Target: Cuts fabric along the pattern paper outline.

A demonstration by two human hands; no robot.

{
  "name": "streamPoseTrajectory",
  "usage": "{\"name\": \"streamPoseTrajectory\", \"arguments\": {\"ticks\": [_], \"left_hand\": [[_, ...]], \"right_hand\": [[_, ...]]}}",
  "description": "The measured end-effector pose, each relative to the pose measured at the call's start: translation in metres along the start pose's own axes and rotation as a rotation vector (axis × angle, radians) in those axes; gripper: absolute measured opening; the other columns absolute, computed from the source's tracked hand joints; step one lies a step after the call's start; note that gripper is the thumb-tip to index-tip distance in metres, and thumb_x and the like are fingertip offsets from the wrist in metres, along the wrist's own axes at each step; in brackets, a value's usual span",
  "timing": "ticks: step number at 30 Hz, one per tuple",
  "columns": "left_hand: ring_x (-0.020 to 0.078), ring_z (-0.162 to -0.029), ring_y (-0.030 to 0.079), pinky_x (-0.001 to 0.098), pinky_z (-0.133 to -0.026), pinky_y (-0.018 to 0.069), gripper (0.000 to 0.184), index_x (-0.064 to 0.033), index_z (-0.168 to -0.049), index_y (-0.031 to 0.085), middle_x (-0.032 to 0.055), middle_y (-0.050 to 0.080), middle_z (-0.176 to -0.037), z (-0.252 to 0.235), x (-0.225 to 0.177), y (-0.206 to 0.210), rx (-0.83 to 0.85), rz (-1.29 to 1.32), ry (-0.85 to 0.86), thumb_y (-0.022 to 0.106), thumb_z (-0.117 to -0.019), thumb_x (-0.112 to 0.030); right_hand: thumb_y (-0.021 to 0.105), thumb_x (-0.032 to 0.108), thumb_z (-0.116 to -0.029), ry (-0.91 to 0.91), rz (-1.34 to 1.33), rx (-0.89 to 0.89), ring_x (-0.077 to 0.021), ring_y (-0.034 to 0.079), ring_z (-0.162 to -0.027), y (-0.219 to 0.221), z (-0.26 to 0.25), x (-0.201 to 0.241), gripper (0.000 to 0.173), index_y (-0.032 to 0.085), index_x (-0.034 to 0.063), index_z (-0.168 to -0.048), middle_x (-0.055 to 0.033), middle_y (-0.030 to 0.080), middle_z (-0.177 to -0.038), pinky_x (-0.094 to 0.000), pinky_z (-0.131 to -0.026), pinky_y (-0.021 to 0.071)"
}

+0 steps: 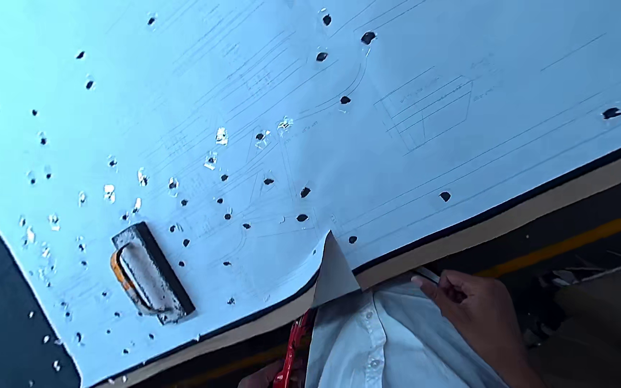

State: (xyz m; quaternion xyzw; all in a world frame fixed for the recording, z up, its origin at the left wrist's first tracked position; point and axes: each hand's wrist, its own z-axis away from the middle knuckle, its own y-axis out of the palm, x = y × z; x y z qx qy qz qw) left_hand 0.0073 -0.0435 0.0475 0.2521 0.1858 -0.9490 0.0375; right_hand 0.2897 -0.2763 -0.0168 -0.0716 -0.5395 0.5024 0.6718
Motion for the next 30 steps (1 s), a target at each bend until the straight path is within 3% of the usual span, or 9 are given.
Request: {"name": "streamPoseTrajectory", "arguments": {"ticks": [2,4,7,12,16,20,24,28,30], "left_hand": [[0.0111,-0.086,0.075,0.0287,-0.077,0.0621,0.025,0.0046,-0.111,0.073,0.0083,0.079,-0.098,0.007,0.0,0.009,-0.032,0.011,0.021,0.07,-0.0863,0.0],[0.0097,-0.084,0.075,0.0274,-0.074,0.0617,0.026,0.0034,-0.11,0.074,0.0066,0.079,-0.096,0.008,0.001,0.021,-0.074,0.046,0.032,0.071,-0.0847,-0.001],[0.0102,-0.084,0.075,0.0278,-0.075,0.0621,0.027,0.0031,-0.109,0.074,0.0062,0.079,-0.095,0.007,0.004,0.032,-0.115,0.107,0.028,0.072,-0.0832,-0.003],[0.0108,-0.081,0.076,0.0301,-0.074,0.0622,0.027,-0.001,-0.107,0.076,0.0046,0.079,-0.093,-0.003,0.019,0.049,-0.181,0.089,0.039,0.073,-0.0824,-0.011],[0.0101,-0.079,0.075,0.0312,-0.073,0.0621,0.026,-0.0035,-0.105,0.077,0.0024,0.079,-0.09,-0.011,0.032,0.066,-0.22,0.133,0.073,0.073,-0.0809,-0.013],[0.0072,-0.075,0.074,0.0294,-0.07,0.061,0.025,-0.0078,-0.103,0.078,-0.0018,0.079,-0.087,-0.018,0.038,0.078,-0.251,0.159,0.076,0.073,-0.0792,-0.017],[0.0086,-0.076,0.074,0.032,-0.07,0.0617,0.025,-0.0092,-0.101,0.077,-0.0018,0.078,-0.087,-0.02,0.04,0.085,-0.271,0.151,0.08,0.072,-0.0788,-0.021],[0.0103,-0.078,0.075,0.0346,-0.072,0.0618,0.025,-0.01,-0.1,0.078,-0.0011,0.079,-0.087,-0.013,0.035,0.097,-0.279,0.146,0.052,0.073,-0.0791,-0.024],[0.01,-0.077,0.075,0.0348,-0.072,0.0619,0.025,-0.0102,-0.099,0.078,-0.0017,0.078,-0.086,-0.009,0.031,0.109,-0.289,0.159,0.05,0.074,-0.079,-0.025]], "right_hand": [[0.063,0.05,-0.0926,-0.22,-0.06,-0.059,-0.002,0.053,-0.05,0.009,-0.017,0.008,0.04,0.065,0.0177,-0.069,0.0092,0.055,-0.058,-0.0239,-0.045,0.0445],[0.068,0.035,-0.0929,-0.432,-0.065,-0.02,-0.0108,0.063,-0.06,0.029,-0.043,0.027,0.027,0.07,0.0111,-0.082,0.0018,0.063,-0.067,-0.0311,-0.053,0.0541],[0.075,0.032,-0.0913,-0.635,0.097,0.11,-0.0243,0.068,-0.073,0.066,-0.078,0.057,0.026,0.072,0.0064,-0.095,-0.0072,0.067,-0.079,-0.0415,-0.061,0.0568],[0.076,0.042,-0.0895,-0.615,0.34,0.122,-0.0335,0.068,-0.075,0.093,-0.102,0.076,0.041,0.067,0.0012,-0.093,-0.0148,0.065,-0.08,-0.0467,-0.058,0.0517],[0.069,0.036,-0.0941,-0.583,0.433,0.146,-0.0331,0.067,-0.072,0.091,-0.106,0.081,0.036,0.066,0.001,-0.088,-0.0154,0.064,-0.076,-0.0478,-0.06,0.0502],[0.062,0.036,-0.097,-0.507,0.589,0.309,-0.0347,0.068,-0.082,0.081,-0.114,0.097,0.035,0.066,0.0019,-0.09,-0.0163,0.066,-0.081,-0.0502,-0.067,0.0488],[0.064,0.044,-0.0955,-0.446,0.769,0.465,-0.0355,0.067,-0.081,0.071,-0.12,0.132,0.045,0.062,0.001,-0.082,-0.0167,0.063,-0.078,-0.0515,-0.065,0.0489],[0.062,0.039,-0.0994,-0.59,0.735,0.591,-0.0331,0.064,-0.074,0.07,-0.145,0.125,0.041,0.062,0.0025,-0.08,-0.0144,0.06,-0.073,-0.0513,-0.063,0.0476],[0.062,0.028,-0.1018,-0.761,0.613,0.698,-0.0299,0.065,-0.071,0.065,-0.162,0.112,0.026,0.067,0.0047,-0.093,-0.0115,0.064,-0.073,-0.0504,-0.066,0.0506]]}}
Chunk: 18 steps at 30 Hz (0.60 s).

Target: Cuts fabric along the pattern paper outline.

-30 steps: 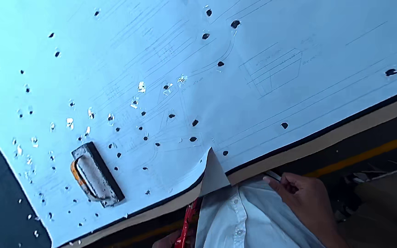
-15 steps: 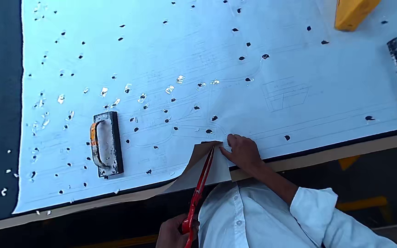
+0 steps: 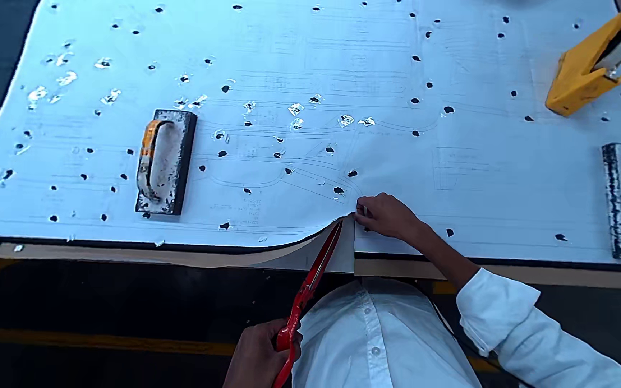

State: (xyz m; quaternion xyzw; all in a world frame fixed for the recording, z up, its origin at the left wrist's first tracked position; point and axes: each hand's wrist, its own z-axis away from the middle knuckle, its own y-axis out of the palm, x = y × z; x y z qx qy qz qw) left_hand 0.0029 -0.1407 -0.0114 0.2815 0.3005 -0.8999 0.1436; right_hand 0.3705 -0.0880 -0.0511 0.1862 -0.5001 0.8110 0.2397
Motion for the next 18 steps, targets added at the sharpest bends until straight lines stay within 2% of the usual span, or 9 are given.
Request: {"name": "streamPoseTrajectory", "arguments": {"ticks": [2,4,5,7,11,14,18], "left_hand": [[0.0119,-0.075,0.073,0.0373,-0.072,0.0603,0.024,-0.008,-0.098,0.078,0.0006,0.077,-0.084,0.01,-0.007,0.012,-0.005,0.021,-0.005,0.074,-0.0797,-0.023],[0.015,-0.076,0.074,0.04,-0.072,0.0605,0.024,-0.005,-0.099,0.077,0.0041,0.077,-0.085,0.018,-0.015,0.026,0.001,0.061,-0.006,0.074,-0.0805,-0.02],[0.0163,-0.077,0.074,0.0411,-0.073,0.0605,0.025,-0.0037,-0.101,0.077,0.0054,0.078,-0.086,0.021,-0.019,0.034,0.007,0.081,-0.01,0.075,-0.0815,-0.019],[0.017,-0.076,0.074,0.0423,-0.073,0.0599,0.027,-0.0047,-0.103,0.078,0.0053,0.078,-0.086,0.027,-0.027,0.052,0.004,0.069,-0.042,0.074,-0.0817,-0.02],[0.0217,-0.075,0.073,0.0493,-0.073,0.0576,0.026,-0.0071,-0.099,0.078,0.0067,0.076,-0.083,0.033,-0.047,0.084,-0.043,0.016,-0.138,0.072,-0.0822,-0.026],[0.0166,-0.077,0.073,0.0437,-0.073,0.0592,0.027,-0.0091,-0.1,0.078,0.0029,0.077,-0.085,0.035,-0.061,0.11,-0.098,0.081,-0.206,0.072,-0.0814,-0.028],[0.0096,-0.079,0.073,0.0344,-0.074,0.0599,0.027,-0.0093,-0.103,0.078,-0.0015,0.078,-0.089,0.032,-0.082,0.138,-0.177,0.224,-0.287,0.072,-0.0806,-0.024]], "right_hand": [[0.063,0.018,-0.1009,-0.208,-0.035,0.017,-0.0272,0.066,-0.068,-0.003,-0.001,-0.016,0.015,0.07,0.0065,-0.107,-0.0102,0.067,-0.074,-0.0491,-0.067,0.0526],[0.062,0.013,-0.1006,-0.35,-0.035,0.026,-0.0256,0.066,-0.07,-0.009,-0.003,-0.029,0.017,0.074,0.0092,-0.112,-0.0095,0.069,-0.078,-0.0483,-0.069,0.0529],[0.062,0.011,-0.1001,-0.412,-0.028,0.026,-0.0259,0.069,-0.075,-0.013,-0.006,-0.034,0.019,0.076,0.0106,-0.113,-0.0102,0.073,-0.085,-0.0489,-0.073,0.0548],[0.061,0.008,-0.0997,-0.507,0.003,0.058,-0.0281,0.071,-0.082,-0.018,-0.011,-0.04,0.025,0.076,0.0125,-0.119,-0.012,0.075,-0.094,-0.0501,-0.077,0.0558],[0.058,0.009,-0.1019,-0.592,0.134,0.18,-0.0337,0.071,-0.092,-0.027,-0.018,-0.035,0.032,0.071,0.0137,-0.13,-0.0155,0.074,-0.101,-0.0526,-0.083,0.0543],[0.057,0.012,-0.1031,-0.641,0.229,0.255,-0.0359,0.07,-0.098,-0.033,-0.024,-0.032,0.029,0.069,0.0118,-0.13,-0.0168,0.073,-0.106,-0.0537,-0.086,0.0534],[0.058,0.012,-0.103,-0.719,0.298,0.329,-0.037,0.07,-0.089,-0.043,-0.034,-0.029,0.022,0.067,0.008,-0.122,-0.0174,0.071,-0.095,-0.0545,-0.079,0.053]]}}
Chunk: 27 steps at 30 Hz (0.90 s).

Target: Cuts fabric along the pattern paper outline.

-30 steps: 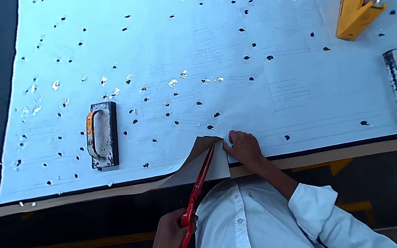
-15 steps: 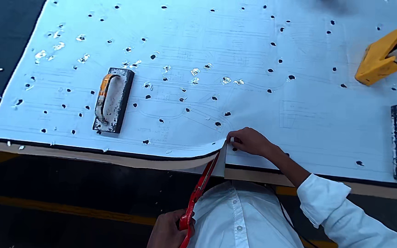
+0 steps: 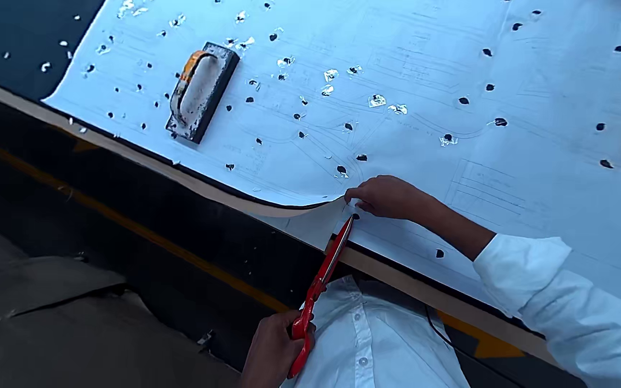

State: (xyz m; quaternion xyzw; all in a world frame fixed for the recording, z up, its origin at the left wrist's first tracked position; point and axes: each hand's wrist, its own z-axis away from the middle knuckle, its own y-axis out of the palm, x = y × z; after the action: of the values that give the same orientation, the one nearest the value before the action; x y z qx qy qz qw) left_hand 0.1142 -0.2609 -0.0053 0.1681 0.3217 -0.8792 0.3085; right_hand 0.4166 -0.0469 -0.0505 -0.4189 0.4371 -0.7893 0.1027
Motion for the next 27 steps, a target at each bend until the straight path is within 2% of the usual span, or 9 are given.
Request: {"name": "streamPoseTrajectory", "arguments": {"ticks": [3,5,7,10,12,17,27], "left_hand": [[0.0077,-0.08,0.074,0.0306,-0.074,0.0605,0.025,-0.0088,-0.103,0.077,-0.0021,0.078,-0.091,0.004,-0.009,0.018,-0.049,0.08,-0.022,0.071,-0.0815,-0.02],[0.0066,-0.079,0.073,0.029,-0.073,0.0601,0.024,-0.0096,-0.103,0.077,-0.0031,0.078,-0.09,0.009,-0.014,0.028,-0.079,0.114,-0.05,0.071,-0.0818,-0.02],[0.0064,-0.079,0.073,0.0287,-0.072,0.0598,0.023,-0.0099,-0.103,0.077,-0.0035,0.078,-0.09,0.011,-0.018,0.034,-0.109,0.134,-0.081,0.071,-0.0825,-0.019],[0.0049,-0.077,0.072,0.0274,-0.071,0.0595,0.022,-0.0114,-0.102,0.077,-0.0047,0.078,-0.089,0.014,-0.021,0.041,-0.138,0.141,-0.099,0.071,-0.0825,-0.019],[0.0044,-0.076,0.072,0.0266,-0.07,0.0593,0.022,-0.0122,-0.101,0.077,-0.0054,0.078,-0.088,0.016,-0.022,0.046,-0.146,0.161,-0.104,0.071,-0.0818,-0.019],[0.0061,-0.076,0.072,0.0286,-0.071,0.0593,0.02,-0.0109,-0.1,0.077,-0.0044,0.078,-0.088,0.017,-0.027,0.05,-0.154,0.191,-0.12,0.07,-0.0822,-0.016],[0.0076,-0.078,0.074,0.032,-0.073,0.0605,0.023,-0.0117,-0.099,0.078,-0.0034,0.078,-0.087,0.019,-0.024,0.05,-0.198,0.127,-0.129,0.072,-0.0791,-0.021]], "right_hand": [[0.059,0.009,-0.101,-0.031,0.012,0.052,-0.0394,0.068,-0.087,-0.009,-0.005,-0.002,0.02,0.066,0.0064,-0.12,-0.0187,0.069,-0.091,-0.0574,-0.078,0.0522],[0.06,0.01,-0.1008,-0.067,0.052,0.065,-0.0381,0.069,-0.088,-0.011,-0.005,-0.004,0.022,0.068,0.0089,-0.121,-0.0172,0.07,-0.092,-0.0564,-0.078,0.0527],[0.059,0.013,-0.102,-0.117,0.097,0.038,-0.0375,0.07,-0.092,-0.012,-0.005,-0.01,0.026,0.07,0.0122,-0.126,-0.0169,0.073,-0.098,-0.0555,-0.081,0.053],[0.052,0.014,-0.1062,-0.153,0.182,0.07,-0.0376,0.07,-0.095,-0.011,-0.004,-0.009,0.034,0.065,0.0164,-0.138,-0.0174,0.072,-0.105,-0.0535,-0.081,0.0526],[0.05,0.014,-0.1066,-0.163,0.234,0.09,-0.0369,0.07,-0.093,-0.009,-0.006,-0.005,0.032,0.066,0.0147,-0.135,-0.0168,0.072,-0.102,-0.052,-0.079,0.053],[0.053,0.013,-0.1055,-0.23,0.248,0.059,-0.0369,0.069,-0.087,-0.014,-0.011,-0.008,0.02,0.069,0.0044,-0.115,-0.0178,0.069,-0.094,-0.0514,-0.075,0.0533],[0.058,0.014,-0.1033,-0.261,0.196,0.101,-0.0347,0.069,-0.084,-0.022,-0.021,-0.014,0.016,0.066,0.0063,-0.115,-0.0148,0.068,-0.087,-0.0513,-0.074,0.0527]]}}
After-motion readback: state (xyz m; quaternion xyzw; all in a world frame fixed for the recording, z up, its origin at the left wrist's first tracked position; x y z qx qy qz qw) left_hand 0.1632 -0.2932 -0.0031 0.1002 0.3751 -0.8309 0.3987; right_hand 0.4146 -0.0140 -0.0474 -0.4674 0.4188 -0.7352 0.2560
